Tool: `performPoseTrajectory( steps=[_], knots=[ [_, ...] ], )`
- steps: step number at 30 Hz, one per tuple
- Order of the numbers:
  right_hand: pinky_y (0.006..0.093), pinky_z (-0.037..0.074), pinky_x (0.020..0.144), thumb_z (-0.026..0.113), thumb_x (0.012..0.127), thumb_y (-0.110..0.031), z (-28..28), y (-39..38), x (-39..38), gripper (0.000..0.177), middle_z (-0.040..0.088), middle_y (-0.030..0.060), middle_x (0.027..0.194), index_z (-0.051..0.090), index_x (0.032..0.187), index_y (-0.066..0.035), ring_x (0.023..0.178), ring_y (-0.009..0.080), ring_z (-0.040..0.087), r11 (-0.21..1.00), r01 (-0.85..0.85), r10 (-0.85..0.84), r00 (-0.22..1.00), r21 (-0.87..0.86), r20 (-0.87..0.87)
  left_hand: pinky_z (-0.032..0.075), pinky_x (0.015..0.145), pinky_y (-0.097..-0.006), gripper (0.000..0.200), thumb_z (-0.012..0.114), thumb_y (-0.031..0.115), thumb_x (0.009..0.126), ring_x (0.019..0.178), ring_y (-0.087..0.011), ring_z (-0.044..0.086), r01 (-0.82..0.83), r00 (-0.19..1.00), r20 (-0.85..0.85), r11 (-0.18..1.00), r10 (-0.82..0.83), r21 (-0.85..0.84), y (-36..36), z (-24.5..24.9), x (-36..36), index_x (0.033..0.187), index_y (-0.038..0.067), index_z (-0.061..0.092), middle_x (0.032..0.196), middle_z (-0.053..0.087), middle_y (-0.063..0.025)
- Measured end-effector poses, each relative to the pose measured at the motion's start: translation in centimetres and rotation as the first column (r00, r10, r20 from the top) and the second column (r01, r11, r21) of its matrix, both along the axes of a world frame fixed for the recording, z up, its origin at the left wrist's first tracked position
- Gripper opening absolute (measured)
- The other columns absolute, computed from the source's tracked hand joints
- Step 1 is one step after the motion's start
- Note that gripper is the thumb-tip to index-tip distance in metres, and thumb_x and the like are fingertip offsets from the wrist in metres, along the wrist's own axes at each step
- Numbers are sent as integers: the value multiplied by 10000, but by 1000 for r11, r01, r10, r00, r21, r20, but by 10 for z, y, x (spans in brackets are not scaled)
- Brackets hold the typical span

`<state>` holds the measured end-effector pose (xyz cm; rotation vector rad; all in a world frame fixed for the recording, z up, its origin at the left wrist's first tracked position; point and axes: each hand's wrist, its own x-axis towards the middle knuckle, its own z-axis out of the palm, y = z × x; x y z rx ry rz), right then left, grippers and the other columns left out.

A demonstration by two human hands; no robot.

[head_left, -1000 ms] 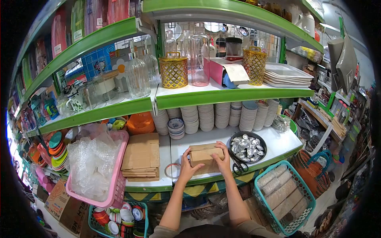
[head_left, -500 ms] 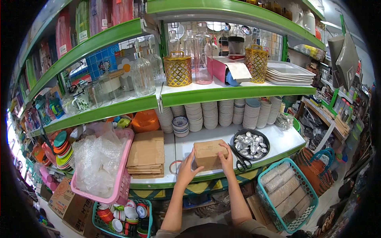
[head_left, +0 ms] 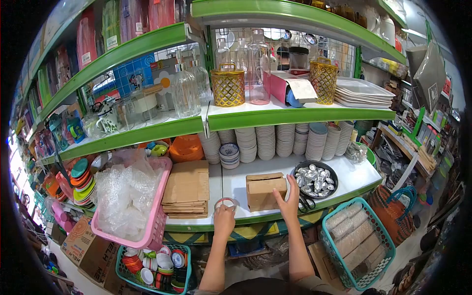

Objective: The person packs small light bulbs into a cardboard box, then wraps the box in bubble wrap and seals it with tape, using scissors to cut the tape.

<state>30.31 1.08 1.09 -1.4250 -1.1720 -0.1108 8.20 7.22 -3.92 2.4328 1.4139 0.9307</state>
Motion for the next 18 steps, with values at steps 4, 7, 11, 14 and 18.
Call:
performPoseTrajectory(
  steps=[4, 7, 11, 14, 18],
  knots=[
    [475, 283, 1045, 687, 792, -284, 21, -15, -19, 600, 393, 200, 1359, 452, 1278, -22, 1266, 398, 348, 997, 62, -68, 993, 55, 95, 467, 775, -403, 199, 592, 56, 824, 869, -318, 560, 36, 992, 112, 988, -53, 149, -6, 15, 6, 1011, 20, 652, 923, 543, -133],
    [488, 285, 1038, 696, 778, -231, 37, -25, -34, 559, 415, 191, 1337, 473, 1246, -21, 1259, 408, 351, 988, 129, -143, 967, 80, 212, 476, 737, -365, 213, 575, 77, 868, 806, -283, 577, 89, 933, 351, 996, -73, -29, -10, 30, 12, 1065, 5, 613, 915, 530, -119],
    [450, 326, 1023, 684, 785, -158, 49, -33, -51, 437, 498, 173, 1256, 539, 1170, -13, 1234, 374, 409, 991, -11, -10, 988, 133, 152, 484, 708, -301, 247, 592, 70, 878, 801, -192, 597, 204, 718, 686, 978, -119, -44, -18, 48, 20, 1110, -11, 573, 924, 534, -91],
    [398, 409, 958, 648, 810, -103, 57, -39, -61, 269, 611, 148, 1096, 625, 1060, -8, 1119, 325, 538, 970, -228, 221, 972, 84, 85, 503, 717, -273, 274, 624, 48, 854, 828, -166, 613, 286, 625, 766, 957, -150, -45, -36, 69, 23, 1113, -23, 569, 944, 554, -93],
    [399, 431, 927, 654, 796, -94, 64, -44, -71, 298, 619, 146, 1079, 646, 1089, -43, 1083, 332, 555, 933, -357, 350, 931, 50, 107, 527, 750, -245, 343, 654, -43, 788, 913, -157, 625, 361, 628, 741, 933, -239, -5, -50, 86, 22, 1121, -33, 571, 1043, 571, -103]
  ],
)
